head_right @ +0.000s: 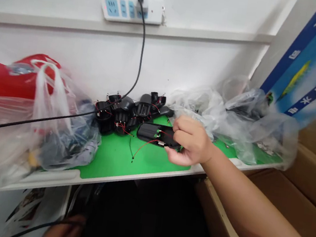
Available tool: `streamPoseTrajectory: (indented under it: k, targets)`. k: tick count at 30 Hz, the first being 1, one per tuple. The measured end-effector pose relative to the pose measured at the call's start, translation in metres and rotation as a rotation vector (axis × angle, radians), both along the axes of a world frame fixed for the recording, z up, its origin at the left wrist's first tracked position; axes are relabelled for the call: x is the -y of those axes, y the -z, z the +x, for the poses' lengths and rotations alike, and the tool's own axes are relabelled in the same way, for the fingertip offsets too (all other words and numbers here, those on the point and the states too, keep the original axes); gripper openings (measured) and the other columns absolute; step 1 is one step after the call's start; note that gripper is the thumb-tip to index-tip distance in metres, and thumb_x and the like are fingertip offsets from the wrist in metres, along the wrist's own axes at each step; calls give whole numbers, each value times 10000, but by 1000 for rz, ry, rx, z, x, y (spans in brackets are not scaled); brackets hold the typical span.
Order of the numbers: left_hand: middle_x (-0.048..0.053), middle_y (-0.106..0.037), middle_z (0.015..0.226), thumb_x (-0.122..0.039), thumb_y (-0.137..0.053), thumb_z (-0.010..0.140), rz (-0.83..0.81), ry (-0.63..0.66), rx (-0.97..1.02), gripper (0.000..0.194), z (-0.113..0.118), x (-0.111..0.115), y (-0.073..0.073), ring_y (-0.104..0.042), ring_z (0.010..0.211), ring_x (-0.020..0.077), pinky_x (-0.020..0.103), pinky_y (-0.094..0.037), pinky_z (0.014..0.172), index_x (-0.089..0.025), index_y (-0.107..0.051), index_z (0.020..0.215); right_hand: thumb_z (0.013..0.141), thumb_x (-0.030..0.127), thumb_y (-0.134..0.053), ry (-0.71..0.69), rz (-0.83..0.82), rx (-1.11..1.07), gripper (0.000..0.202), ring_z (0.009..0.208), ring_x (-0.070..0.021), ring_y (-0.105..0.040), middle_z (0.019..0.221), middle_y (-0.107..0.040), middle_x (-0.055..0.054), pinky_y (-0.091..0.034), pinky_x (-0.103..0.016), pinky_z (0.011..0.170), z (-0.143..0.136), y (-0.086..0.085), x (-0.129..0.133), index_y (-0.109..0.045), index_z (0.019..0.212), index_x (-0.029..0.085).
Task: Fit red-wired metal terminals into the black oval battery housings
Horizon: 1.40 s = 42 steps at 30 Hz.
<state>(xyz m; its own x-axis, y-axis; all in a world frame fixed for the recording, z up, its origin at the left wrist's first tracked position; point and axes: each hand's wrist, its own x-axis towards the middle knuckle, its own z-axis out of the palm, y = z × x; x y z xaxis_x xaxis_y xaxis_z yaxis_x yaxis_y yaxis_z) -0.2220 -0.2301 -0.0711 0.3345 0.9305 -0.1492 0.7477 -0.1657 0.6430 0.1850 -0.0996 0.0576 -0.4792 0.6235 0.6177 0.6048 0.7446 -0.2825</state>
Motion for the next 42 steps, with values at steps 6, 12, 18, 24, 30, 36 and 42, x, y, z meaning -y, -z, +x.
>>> streamPoseTrajectory:
  k: [6, 12, 18, 24, 30, 36, 42]
  targets:
    - [103, -671, 928, -555, -574, 800, -238, -151, 508, 448, 47, -54, -63, -637, 828, 213, 273, -533, 669, -181, -685, 1021, 775, 404, -534, -402, 7, -167, 221, 670, -184, -474, 685, -466, -37, -442, -395, 703, -2, 4, 19, -440, 671, 233]
    - [189, -603, 1128, -508, -648, 774, -696, 297, 991, 613, 138, -120, -98, -635, 936, 258, 351, -537, 747, -138, -557, 1254, 754, 231, -432, -613, 100, -105, 94, 654, -169, -428, 674, -428, -33, -390, -327, 631, -23, -10, -4, -352, 709, 214]
    - [96, -620, 778, -313, -753, 674, -860, 337, 1142, 380, 199, -155, -84, -623, 631, 163, 262, -521, 575, -72, -595, 921, 784, 200, -395, -587, 196, -148, 99, 662, -162, -433, 668, -447, -35, -408, -324, 636, -31, -20, -54, -400, 685, 201]
    - [99, -655, 969, -211, -654, 768, -444, 8, 1457, 345, 222, -198, -116, -665, 880, 230, 418, -555, 787, -144, -528, 1081, 952, 397, -305, -228, 9, -639, 359, 995, -193, -538, 1204, -506, -112, -469, -397, 869, -32, -7, -104, -525, 1149, 192]
    - [89, -656, 943, -229, -616, 795, -249, -248, 1514, 239, 192, -227, -113, -670, 817, 191, 380, -568, 746, -126, -517, 986, 932, 401, -408, -198, -457, -738, 349, 745, -149, -597, 944, -629, -80, -508, -331, 728, -28, 32, -114, -596, 1081, 148]
    - [85, -657, 893, -261, -627, 792, -148, -233, 1516, 280, 184, -235, -104, -672, 763, 200, 355, -570, 671, -143, -495, 1010, 846, 198, -526, -313, -330, -192, 296, 883, -163, -600, 1020, -636, -71, -501, -324, 794, -26, 39, -101, -614, 1128, 180]
    - [76, -656, 910, -323, -632, 806, -154, -251, 1545, 306, 184, -239, -97, -674, 776, 200, 390, -572, 696, -163, -489, 1024, 859, 247, -566, -179, -143, -78, 223, 682, -140, -556, 800, -617, -54, -467, -277, 635, -32, 49, -104, -657, 1047, 167]
